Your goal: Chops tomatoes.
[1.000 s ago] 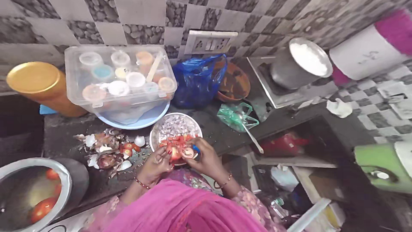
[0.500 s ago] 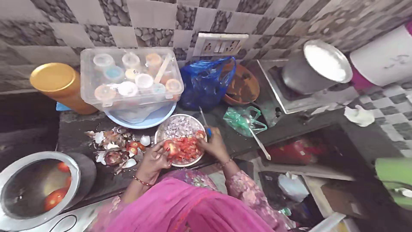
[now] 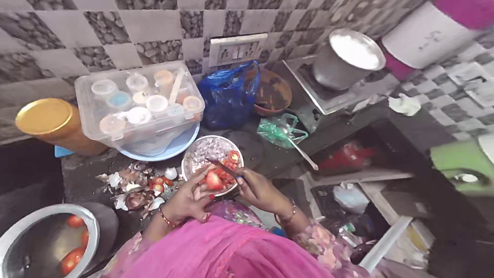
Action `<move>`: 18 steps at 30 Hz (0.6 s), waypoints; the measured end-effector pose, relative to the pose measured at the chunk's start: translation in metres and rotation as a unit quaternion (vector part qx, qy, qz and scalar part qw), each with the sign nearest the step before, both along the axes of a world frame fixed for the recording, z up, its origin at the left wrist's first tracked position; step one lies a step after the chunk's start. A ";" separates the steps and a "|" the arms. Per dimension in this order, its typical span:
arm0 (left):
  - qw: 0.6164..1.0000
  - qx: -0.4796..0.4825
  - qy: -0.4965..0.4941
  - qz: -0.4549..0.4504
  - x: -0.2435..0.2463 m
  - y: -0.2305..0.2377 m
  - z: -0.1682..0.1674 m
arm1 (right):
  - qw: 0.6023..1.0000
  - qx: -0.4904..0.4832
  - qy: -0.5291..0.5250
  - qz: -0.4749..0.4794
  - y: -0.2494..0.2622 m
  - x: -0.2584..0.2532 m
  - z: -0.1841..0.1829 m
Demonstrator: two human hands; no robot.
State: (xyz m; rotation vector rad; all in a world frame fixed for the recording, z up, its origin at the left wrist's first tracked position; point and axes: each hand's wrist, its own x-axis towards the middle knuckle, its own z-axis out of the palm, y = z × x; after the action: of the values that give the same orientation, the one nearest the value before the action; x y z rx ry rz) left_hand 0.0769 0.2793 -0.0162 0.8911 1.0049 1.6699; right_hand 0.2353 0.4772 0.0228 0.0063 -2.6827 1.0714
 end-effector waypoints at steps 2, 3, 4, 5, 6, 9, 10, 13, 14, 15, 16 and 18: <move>0.999 0.016 0.047 -0.004 0.001 0.003 0.010 | 0.998 0.044 0.039 -0.022 -0.007 0.005 0.007; 0.997 0.019 0.068 0.002 0.003 0.005 0.017 | 0.995 0.068 0.056 -0.034 -0.009 0.007 0.009; 0.996 0.015 0.092 0.013 0.005 0.007 0.024 | 0.992 0.095 0.071 -0.049 -0.010 0.008 0.011; 0.992 0.010 0.120 0.026 0.007 0.009 0.030 | 0.988 0.117 0.083 -0.063 -0.011 0.009 0.013; 0.989 0.008 0.146 0.037 0.010 0.011 0.036 | 0.984 0.133 0.094 -0.075 -0.011 0.009 0.016; 0.979 0.028 0.194 0.054 0.014 0.014 0.050 | 0.976 0.160 0.115 -0.095 -0.012 0.012 0.024; 0.977 0.032 0.202 0.061 0.016 0.014 0.055 | 0.974 0.164 0.119 -0.098 -0.014 0.012 0.026; 0.974 0.020 0.210 0.077 0.024 0.015 0.068 | 0.970 0.175 0.123 -0.116 -0.022 0.012 0.030; 0.974 0.017 0.211 0.080 0.026 0.016 0.071 | 0.968 0.177 0.128 -0.123 -0.024 0.012 0.031; 0.974 0.015 0.212 0.083 0.029 0.016 0.072 | 0.966 0.177 0.134 -0.130 -0.026 0.011 0.031; 0.973 0.012 0.215 0.086 0.030 0.017 0.073 | 0.965 0.178 0.138 -0.136 -0.028 0.010 0.032; 0.969 -0.003 0.233 0.087 0.031 0.016 0.077 | 0.962 0.188 0.140 -0.143 -0.030 0.008 0.033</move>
State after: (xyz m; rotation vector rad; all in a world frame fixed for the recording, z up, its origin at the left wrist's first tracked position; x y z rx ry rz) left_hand 0.1079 0.2951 0.0608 1.2571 1.4368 1.6324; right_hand 0.2434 0.4470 0.0558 -0.1445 -2.4866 0.4305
